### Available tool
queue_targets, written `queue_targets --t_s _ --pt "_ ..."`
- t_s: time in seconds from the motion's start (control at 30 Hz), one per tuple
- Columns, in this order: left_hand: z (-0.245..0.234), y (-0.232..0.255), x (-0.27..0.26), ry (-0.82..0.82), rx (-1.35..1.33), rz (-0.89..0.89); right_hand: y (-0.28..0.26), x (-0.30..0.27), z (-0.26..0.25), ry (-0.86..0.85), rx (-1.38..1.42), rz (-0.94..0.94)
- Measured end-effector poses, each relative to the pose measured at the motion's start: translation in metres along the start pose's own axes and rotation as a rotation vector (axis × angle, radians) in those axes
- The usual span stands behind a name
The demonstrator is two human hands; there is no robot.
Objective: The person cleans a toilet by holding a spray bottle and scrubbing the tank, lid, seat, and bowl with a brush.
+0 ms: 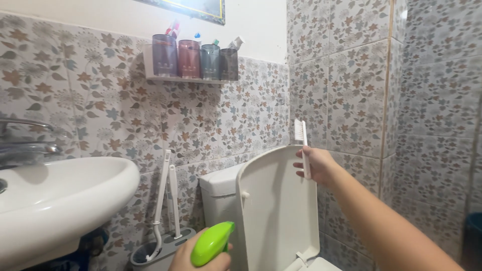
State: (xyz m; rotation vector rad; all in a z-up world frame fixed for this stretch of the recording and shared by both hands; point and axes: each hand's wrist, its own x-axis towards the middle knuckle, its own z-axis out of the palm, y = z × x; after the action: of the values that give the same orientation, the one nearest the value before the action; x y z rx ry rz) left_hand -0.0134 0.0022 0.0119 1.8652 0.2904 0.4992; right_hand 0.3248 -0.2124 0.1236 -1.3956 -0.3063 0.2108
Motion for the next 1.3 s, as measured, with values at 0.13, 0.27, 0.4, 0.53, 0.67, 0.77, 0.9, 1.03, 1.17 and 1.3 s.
queue_targets --t_s 0.13,0.27,0.4,0.53,0.67,0.77,0.9,1.03,1.17,1.3 --pt "0.021 0.032 -0.008 0.031 -0.037 -0.025 0.03 -0.022 -0.006 0.036 0.009 0.062" --pt "0.045 0.056 -0.015 0.202 0.199 0.098 0.094 -0.042 -0.061 0.049 -0.035 0.134" --pt "0.069 0.074 -0.014 0.307 0.297 0.14 0.179 -0.056 -0.137 0.13 -0.06 0.248" --pt "0.084 0.085 -0.003 0.31 0.382 0.137 0.271 -0.035 -0.215 0.129 -0.003 0.317" --pt "0.093 0.09 0.002 0.318 0.38 0.172 0.33 -0.01 -0.265 0.165 0.086 0.296" --pt "0.099 0.092 0.005 0.307 0.39 0.194 0.35 -0.004 -0.284 0.099 0.202 0.324" --pt "0.109 0.099 0.008 0.284 0.238 0.323 0.345 -0.011 -0.277 0.201 0.208 0.191" --pt "0.115 0.109 0.001 0.272 0.251 0.359 0.343 -0.013 -0.274 0.241 0.146 0.154" --pt "0.117 0.112 -0.012 0.158 0.256 0.224 0.365 -0.005 -0.277 0.237 -0.064 -0.136" --pt "0.113 0.096 -0.022 0.106 0.204 0.205 0.362 -0.01 -0.283 0.198 -0.025 -0.116"
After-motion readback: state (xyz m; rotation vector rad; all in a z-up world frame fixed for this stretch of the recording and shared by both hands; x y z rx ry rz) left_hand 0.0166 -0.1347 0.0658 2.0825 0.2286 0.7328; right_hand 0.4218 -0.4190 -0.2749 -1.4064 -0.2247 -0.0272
